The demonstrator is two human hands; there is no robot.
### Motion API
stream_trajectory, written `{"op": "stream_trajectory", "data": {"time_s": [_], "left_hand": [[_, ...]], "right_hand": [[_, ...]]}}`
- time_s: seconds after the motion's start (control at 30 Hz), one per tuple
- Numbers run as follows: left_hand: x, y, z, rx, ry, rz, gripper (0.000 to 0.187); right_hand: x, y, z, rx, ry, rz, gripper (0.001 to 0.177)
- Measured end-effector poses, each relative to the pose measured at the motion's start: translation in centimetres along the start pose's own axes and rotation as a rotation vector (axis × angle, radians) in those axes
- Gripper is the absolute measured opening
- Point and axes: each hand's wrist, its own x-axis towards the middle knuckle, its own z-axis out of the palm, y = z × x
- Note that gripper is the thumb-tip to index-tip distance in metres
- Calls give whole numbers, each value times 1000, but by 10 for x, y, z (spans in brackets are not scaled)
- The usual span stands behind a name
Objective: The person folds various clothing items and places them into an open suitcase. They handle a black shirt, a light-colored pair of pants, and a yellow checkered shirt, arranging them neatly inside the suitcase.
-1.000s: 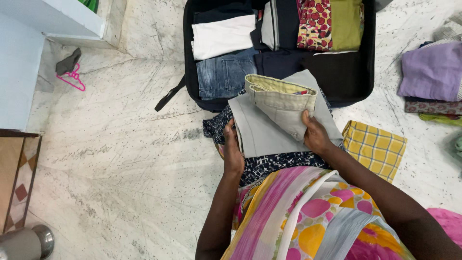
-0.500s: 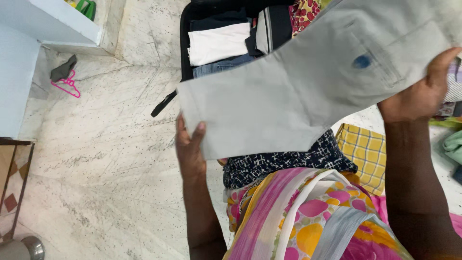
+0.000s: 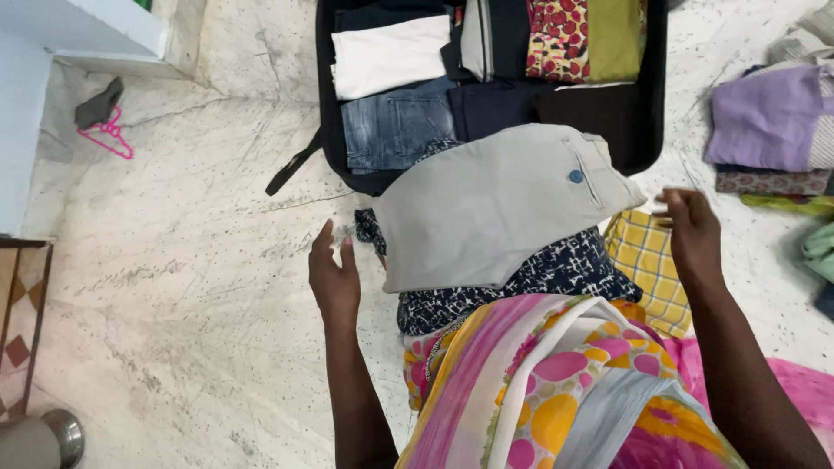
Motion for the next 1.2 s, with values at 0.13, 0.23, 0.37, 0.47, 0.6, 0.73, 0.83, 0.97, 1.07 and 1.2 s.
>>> {"op": "stream_trajectory", "data": {"time_s": [0.13, 0.23, 0.37, 0.47, 0.6, 0.73, 0.83, 0.97, 1.07, 1.2], "left_hand": [[-5, 70, 49, -10, -58, 387, 51], [-20, 120, 98, 148, -335, 514, 55], [-15, 123, 127, 393, -302, 537, 58], [-8, 113, 136, 357, -260, 491, 57], [17, 108, 142, 335, -276, 444, 58], [36, 100, 155, 322, -263, 443, 60], [46, 95, 162, 294, -238, 432, 58], [61, 92, 166, 233, -289, 305, 61], [73, 82, 167, 138, -328, 218, 63], [84, 54, 172, -54, -313, 263, 65]], "right_hand": [[-1, -85, 29, -253, -36, -559, 35], [-13, -111, 97, -596, -289, -840, 57], [-20, -106, 164, -844, -327, -902, 64], [-6, -97, 164, -821, -317, -874, 61], [19, -100, 173, -861, -293, -828, 57], [41, -104, 177, -851, -293, -757, 56], [55, -108, 181, -887, -300, -697, 55], [65, -110, 182, -882, -312, -642, 55], [68, -111, 179, -869, -324, -602, 55], [73, -111, 172, -819, -315, -572, 55]]}}
